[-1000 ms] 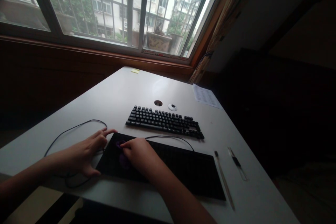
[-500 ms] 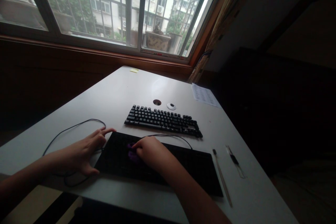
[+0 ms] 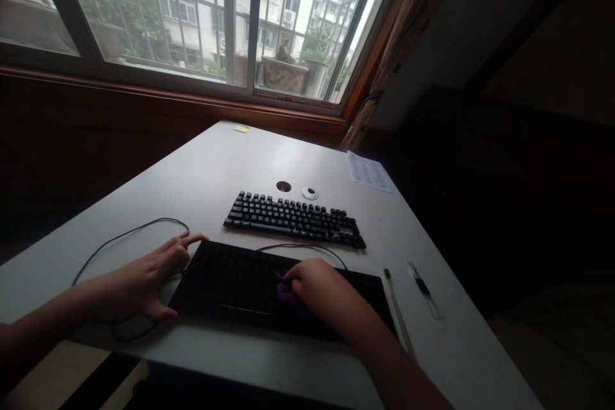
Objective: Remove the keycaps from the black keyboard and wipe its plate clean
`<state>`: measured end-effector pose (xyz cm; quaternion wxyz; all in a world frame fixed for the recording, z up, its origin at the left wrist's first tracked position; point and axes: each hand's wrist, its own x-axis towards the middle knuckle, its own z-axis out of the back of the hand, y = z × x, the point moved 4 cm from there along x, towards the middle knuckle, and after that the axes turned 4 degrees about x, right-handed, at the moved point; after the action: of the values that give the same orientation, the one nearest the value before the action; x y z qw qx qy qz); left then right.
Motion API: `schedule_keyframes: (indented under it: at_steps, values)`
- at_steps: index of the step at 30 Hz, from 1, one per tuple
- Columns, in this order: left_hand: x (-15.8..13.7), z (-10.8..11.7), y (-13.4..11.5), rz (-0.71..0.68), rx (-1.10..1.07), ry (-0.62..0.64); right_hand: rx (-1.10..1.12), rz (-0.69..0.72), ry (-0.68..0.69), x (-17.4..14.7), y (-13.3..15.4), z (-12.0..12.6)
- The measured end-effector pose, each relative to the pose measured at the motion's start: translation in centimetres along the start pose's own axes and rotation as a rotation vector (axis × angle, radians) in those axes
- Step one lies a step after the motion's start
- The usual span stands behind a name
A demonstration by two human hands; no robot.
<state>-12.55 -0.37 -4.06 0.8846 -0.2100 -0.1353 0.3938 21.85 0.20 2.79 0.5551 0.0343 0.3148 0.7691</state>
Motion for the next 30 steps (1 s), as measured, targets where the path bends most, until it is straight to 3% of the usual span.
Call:
schedule_keyframes:
  at_steps: [9, 17, 24, 30]
  values:
    - [0.2, 0.4, -0.2, 0.000, 0.016, 0.017, 0.125, -0.107, -0.066, -3.0, -5.5, 1.4]
    - [0.0, 0.1, 0.2, -0.003, -0.002, -0.012, 0.127, -0.061, -0.104, -3.8, -6.5, 1.3]
    - [0.0, 0.2, 0.0, 0.015, -0.019, -0.001, 0.031, -0.172, -0.318, -6.9, -10.8, 3.4]
    - [0.0, 0.3, 0.0, 0.021, -0.013, 0.021, 0.081, -0.243, -0.515, -10.3, -11.6, 3.5]
